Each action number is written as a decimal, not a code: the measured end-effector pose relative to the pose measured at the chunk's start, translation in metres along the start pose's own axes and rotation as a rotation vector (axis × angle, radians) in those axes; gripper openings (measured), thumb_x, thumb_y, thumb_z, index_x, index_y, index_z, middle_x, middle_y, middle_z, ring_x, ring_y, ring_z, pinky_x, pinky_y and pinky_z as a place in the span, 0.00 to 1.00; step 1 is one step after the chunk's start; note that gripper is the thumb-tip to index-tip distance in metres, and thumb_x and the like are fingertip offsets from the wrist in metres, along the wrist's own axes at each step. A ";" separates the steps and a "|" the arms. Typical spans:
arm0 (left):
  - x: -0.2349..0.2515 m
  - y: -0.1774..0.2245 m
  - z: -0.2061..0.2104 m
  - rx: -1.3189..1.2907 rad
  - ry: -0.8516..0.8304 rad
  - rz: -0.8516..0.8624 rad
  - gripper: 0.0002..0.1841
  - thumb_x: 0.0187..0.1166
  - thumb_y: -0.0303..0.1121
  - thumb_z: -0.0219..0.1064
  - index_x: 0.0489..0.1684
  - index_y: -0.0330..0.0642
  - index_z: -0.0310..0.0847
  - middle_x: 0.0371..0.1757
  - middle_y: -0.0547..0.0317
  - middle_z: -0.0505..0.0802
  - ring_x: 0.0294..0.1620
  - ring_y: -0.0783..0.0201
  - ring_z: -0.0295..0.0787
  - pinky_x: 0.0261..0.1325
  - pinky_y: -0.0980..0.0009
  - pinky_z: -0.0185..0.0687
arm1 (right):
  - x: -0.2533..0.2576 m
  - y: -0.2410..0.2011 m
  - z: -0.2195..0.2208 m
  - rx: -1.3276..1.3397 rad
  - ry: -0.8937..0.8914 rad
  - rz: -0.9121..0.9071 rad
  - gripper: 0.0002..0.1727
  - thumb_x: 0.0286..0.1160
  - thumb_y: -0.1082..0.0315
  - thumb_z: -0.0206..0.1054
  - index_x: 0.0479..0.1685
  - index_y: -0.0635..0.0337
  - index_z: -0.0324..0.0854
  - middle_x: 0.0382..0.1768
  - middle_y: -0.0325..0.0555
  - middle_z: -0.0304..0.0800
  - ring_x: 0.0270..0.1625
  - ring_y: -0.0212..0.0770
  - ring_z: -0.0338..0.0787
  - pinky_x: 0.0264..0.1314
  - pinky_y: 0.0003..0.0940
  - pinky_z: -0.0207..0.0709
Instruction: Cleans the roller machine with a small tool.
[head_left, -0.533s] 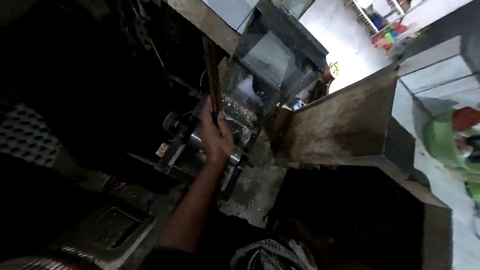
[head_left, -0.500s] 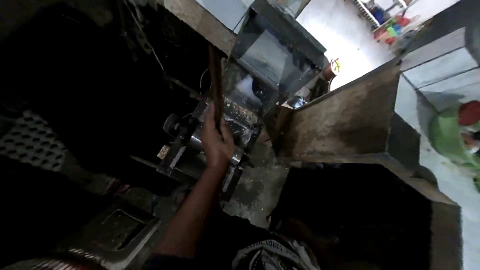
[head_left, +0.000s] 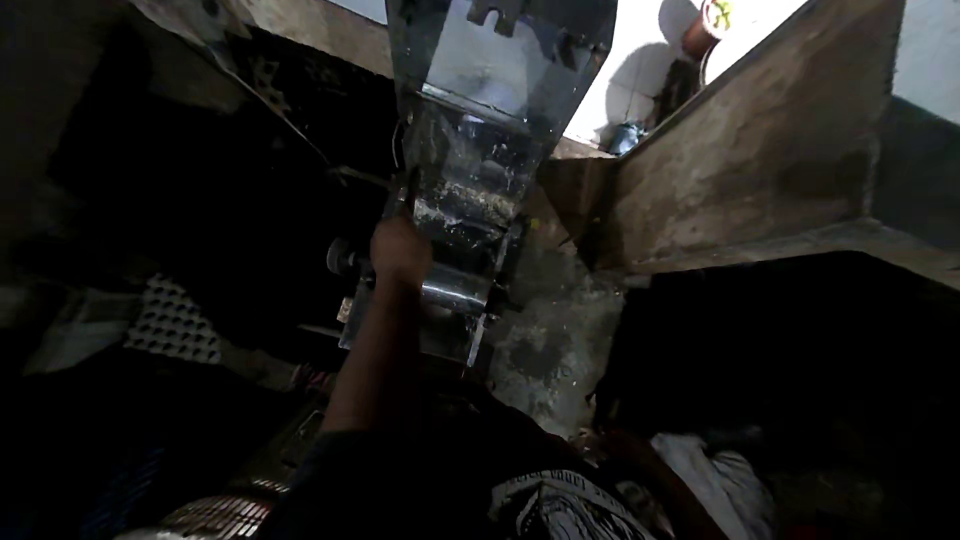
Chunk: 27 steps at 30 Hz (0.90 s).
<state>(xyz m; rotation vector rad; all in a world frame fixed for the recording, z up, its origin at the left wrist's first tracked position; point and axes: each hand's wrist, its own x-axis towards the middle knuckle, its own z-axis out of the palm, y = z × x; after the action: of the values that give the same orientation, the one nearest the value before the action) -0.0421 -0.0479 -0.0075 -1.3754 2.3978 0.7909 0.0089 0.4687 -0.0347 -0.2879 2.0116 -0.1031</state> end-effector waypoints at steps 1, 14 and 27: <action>0.007 0.004 -0.001 -0.087 -0.005 -0.020 0.22 0.83 0.34 0.62 0.75 0.44 0.77 0.60 0.33 0.90 0.60 0.34 0.89 0.59 0.32 0.82 | 0.020 0.033 0.023 0.034 0.022 -0.019 0.26 0.86 0.50 0.62 0.58 0.68 0.87 0.53 0.65 0.92 0.58 0.61 0.92 0.65 0.59 0.83; 0.002 0.024 -0.008 -0.133 0.011 -0.014 0.18 0.83 0.40 0.63 0.64 0.40 0.84 0.60 0.35 0.91 0.63 0.35 0.88 0.64 0.31 0.79 | 0.034 0.039 0.017 0.164 -0.102 0.197 0.24 0.90 0.54 0.60 0.66 0.68 0.82 0.64 0.65 0.88 0.69 0.60 0.86 0.77 0.58 0.73; 0.009 0.039 0.027 0.101 0.168 0.038 0.38 0.86 0.31 0.57 0.97 0.59 0.45 0.75 0.34 0.81 0.55 0.37 0.92 0.53 0.41 0.89 | 0.035 0.044 0.022 0.200 -0.059 0.225 0.27 0.85 0.47 0.65 0.63 0.64 0.85 0.58 0.62 0.90 0.63 0.58 0.89 0.71 0.61 0.78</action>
<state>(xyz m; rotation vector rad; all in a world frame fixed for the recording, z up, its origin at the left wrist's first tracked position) -0.0810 -0.0233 -0.0213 -1.4113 2.5588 0.5749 0.0069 0.5038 -0.0836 0.0628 1.9435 -0.1507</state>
